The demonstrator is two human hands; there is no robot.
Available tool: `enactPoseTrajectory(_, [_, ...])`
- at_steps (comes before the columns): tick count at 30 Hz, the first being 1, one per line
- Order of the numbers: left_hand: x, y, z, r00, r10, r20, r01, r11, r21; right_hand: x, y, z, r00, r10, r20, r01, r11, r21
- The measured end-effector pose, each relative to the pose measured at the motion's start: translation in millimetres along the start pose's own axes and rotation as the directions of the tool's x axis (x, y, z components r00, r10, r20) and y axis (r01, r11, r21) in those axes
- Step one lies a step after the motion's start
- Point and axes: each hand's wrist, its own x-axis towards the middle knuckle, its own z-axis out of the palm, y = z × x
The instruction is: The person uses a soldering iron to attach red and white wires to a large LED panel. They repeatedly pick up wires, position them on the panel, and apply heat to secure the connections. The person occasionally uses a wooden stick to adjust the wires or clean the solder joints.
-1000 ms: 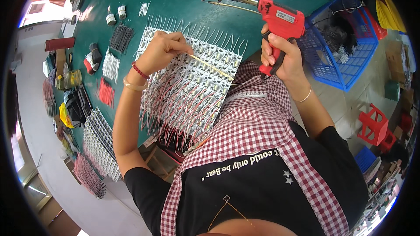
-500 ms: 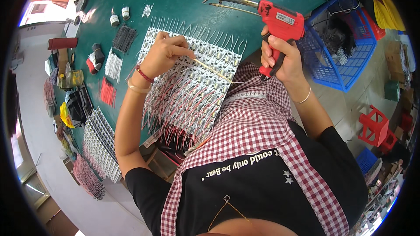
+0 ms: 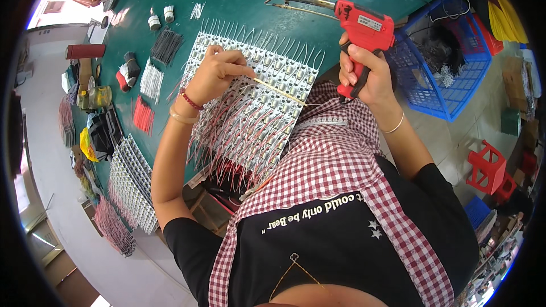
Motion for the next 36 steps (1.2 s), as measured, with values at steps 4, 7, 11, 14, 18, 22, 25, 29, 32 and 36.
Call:
enactPoseTrajectory(4, [-4, 0, 2, 0.999, 0.027, -0.019, -0.027, 0.999, 0.018, 1, 1, 0, 1.000, 0.007, 0.005, -0.007, 1.000, 0.012])
enactPoseTrajectory(7, [-7, 3, 1, 0.999, 0.046, -0.001, -0.045, 0.996, 0.077, 1, 2, -1, 1.000, 0.012, -0.004, -0.012, 1.000, 0.018])
enactPoseTrajectory(11, [-13, 15, -10, 0.999, 0.037, -0.008, -0.036, 0.993, 0.115, 2, 0, 1, 1.000, 0.013, -0.013, -0.013, 1.000, 0.011])
enactPoseTrajectory(14, [-15, 23, -41, 0.997, -0.018, -0.072, 0.026, 0.994, 0.106, 2, -2, -1, 1.000, 0.003, -0.019, -0.002, 1.000, 0.030])
enactPoseTrajectory(18, [-7, -8, -58, 0.938, -0.206, -0.278, 0.234, 0.969, 0.072, 7, -6, -3, 0.998, -0.030, -0.055, 0.030, 1.000, 0.005])
enactPoseTrajectory(22, [21, -52, -48, 0.907, -0.229, -0.353, 0.322, 0.918, 0.233, 13, -10, -1, 0.997, -0.072, -0.035, 0.073, 0.997, 0.020])
enactPoseTrajectory(25, [58, -87, -43, 0.862, -0.281, -0.422, 0.374, 0.914, 0.155, 6, -17, 2, 0.990, -0.116, -0.078, 0.119, 0.992, 0.039])
enactPoseTrajectory(29, [103, -105, -43, 0.809, -0.394, -0.436, 0.499, 0.853, 0.156, -2, -17, -13, 0.984, -0.161, -0.077, 0.167, 0.982, 0.086])
enactPoseTrajectory(32, [117, -116, -47, 0.761, -0.485, -0.430, 0.597, 0.784, 0.173, -4, -23, -16, 0.980, -0.174, -0.093, 0.183, 0.978, 0.101])
enactPoseTrajectory(36, [108, -103, -32, 0.779, -0.105, -0.618, 0.399, 0.844, 0.359, -4, -27, -18, 0.976, -0.211, -0.061, 0.216, 0.972, 0.091])
